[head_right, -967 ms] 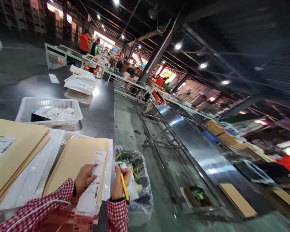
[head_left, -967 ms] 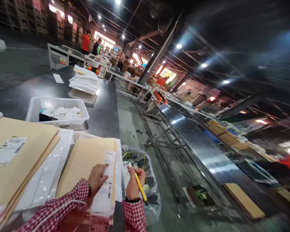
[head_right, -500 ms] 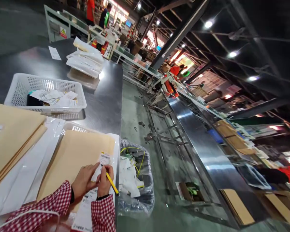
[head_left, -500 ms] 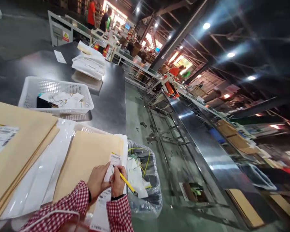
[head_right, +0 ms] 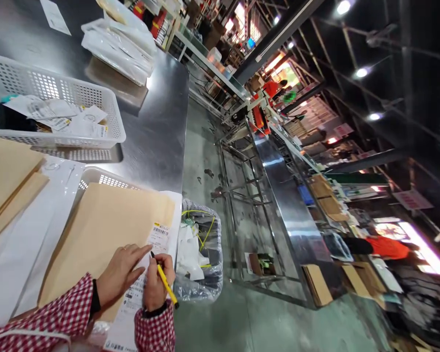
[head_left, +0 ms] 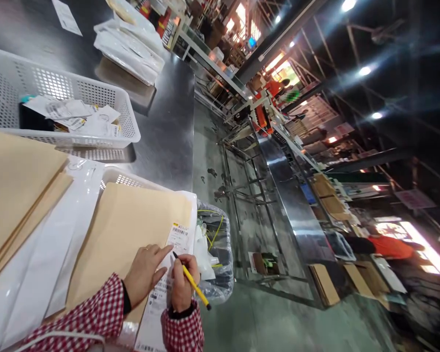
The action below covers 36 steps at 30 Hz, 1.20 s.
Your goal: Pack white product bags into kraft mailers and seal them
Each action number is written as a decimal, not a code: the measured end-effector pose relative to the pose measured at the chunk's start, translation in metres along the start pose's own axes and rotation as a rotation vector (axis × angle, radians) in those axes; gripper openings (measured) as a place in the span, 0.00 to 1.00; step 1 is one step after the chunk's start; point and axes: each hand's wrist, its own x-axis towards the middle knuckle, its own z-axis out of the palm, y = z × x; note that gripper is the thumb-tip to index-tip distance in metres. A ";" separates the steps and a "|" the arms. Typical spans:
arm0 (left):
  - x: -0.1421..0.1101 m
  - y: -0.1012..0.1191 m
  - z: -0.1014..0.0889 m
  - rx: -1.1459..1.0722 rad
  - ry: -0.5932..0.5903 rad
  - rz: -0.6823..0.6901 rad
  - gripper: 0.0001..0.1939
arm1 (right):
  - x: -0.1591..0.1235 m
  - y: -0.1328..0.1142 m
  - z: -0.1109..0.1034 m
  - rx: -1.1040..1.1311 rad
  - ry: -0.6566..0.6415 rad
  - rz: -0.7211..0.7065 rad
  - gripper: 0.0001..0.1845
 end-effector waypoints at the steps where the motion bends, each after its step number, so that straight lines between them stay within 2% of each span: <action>1: 0.000 0.001 -0.003 -0.002 -0.030 -0.012 0.27 | 0.000 0.001 0.000 -0.016 0.006 -0.015 0.09; 4: 0.002 0.005 -0.010 -0.037 -0.070 -0.051 0.24 | -0.001 0.003 -0.001 -0.066 0.015 -0.071 0.10; 8: 0.004 0.008 -0.012 -0.053 -0.058 -0.095 0.20 | -0.005 -0.003 -0.002 -0.232 0.033 -0.224 0.06; 12: 0.003 0.009 -0.010 -0.003 -0.067 -0.096 0.24 | -0.006 -0.007 -0.002 -0.312 -0.012 -0.293 0.08; 16: 0.004 0.011 -0.012 0.122 -0.092 -0.080 0.29 | -0.006 -0.006 -0.001 -0.316 -0.038 -0.280 0.10; 21: 0.009 0.017 -0.021 0.246 -0.159 -0.085 0.29 | -0.006 -0.004 0.000 -0.336 -0.068 -0.244 0.10; 36: 0.010 0.020 -0.023 0.187 -0.149 -0.102 0.28 | -0.004 -0.001 -0.002 -0.435 -0.134 -0.286 0.09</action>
